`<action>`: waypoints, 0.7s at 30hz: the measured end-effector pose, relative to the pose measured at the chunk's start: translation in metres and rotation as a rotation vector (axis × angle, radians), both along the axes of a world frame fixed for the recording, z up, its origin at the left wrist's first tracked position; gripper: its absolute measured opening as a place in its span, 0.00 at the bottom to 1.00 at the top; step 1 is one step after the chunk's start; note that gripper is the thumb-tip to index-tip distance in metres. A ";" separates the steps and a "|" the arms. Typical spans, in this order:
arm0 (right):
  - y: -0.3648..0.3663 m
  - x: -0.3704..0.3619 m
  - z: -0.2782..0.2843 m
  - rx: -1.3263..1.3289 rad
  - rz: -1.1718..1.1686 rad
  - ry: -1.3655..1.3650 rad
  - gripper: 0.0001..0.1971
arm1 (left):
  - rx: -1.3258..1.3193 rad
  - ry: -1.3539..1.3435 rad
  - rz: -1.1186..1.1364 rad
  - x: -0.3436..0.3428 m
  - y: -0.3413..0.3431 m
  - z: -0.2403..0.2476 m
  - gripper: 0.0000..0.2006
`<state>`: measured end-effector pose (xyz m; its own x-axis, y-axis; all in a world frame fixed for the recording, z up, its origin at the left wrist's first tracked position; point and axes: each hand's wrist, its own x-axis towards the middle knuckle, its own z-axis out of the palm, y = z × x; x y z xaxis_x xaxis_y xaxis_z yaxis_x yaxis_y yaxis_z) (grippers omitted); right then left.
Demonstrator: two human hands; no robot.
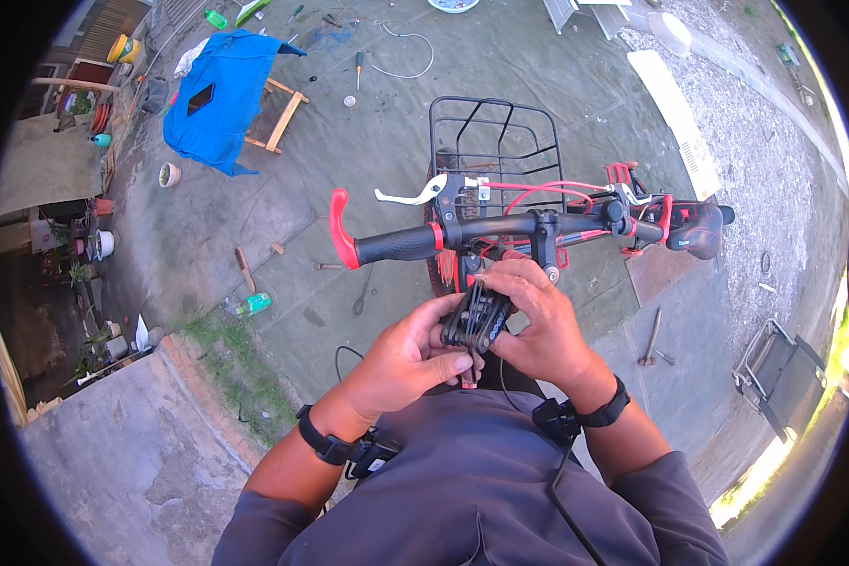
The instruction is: The person uses a bicycle multi-tool to adjust the brake lever and handlebar components. They select a hex key from the tool and use it to tighten bolts on the bicycle.
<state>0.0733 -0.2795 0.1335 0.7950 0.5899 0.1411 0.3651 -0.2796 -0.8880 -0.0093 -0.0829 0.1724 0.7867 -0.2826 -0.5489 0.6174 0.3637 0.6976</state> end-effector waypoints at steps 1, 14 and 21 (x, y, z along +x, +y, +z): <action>-0.001 0.000 -0.001 0.006 0.007 0.003 0.28 | 0.052 -0.044 -0.013 -0.001 0.003 -0.002 0.29; -0.009 0.002 0.014 -0.052 0.171 0.023 0.24 | 0.605 -0.436 -0.018 0.021 0.001 0.005 0.11; -0.007 -0.006 0.004 -0.004 0.002 0.031 0.22 | 0.419 -0.355 0.085 0.014 0.002 -0.005 0.08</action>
<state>0.0675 -0.2869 0.1378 0.7980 0.5917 0.1139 0.3375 -0.2824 -0.8980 0.0044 -0.0810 0.1671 0.9544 -0.0243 -0.2975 0.2983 0.0488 0.9532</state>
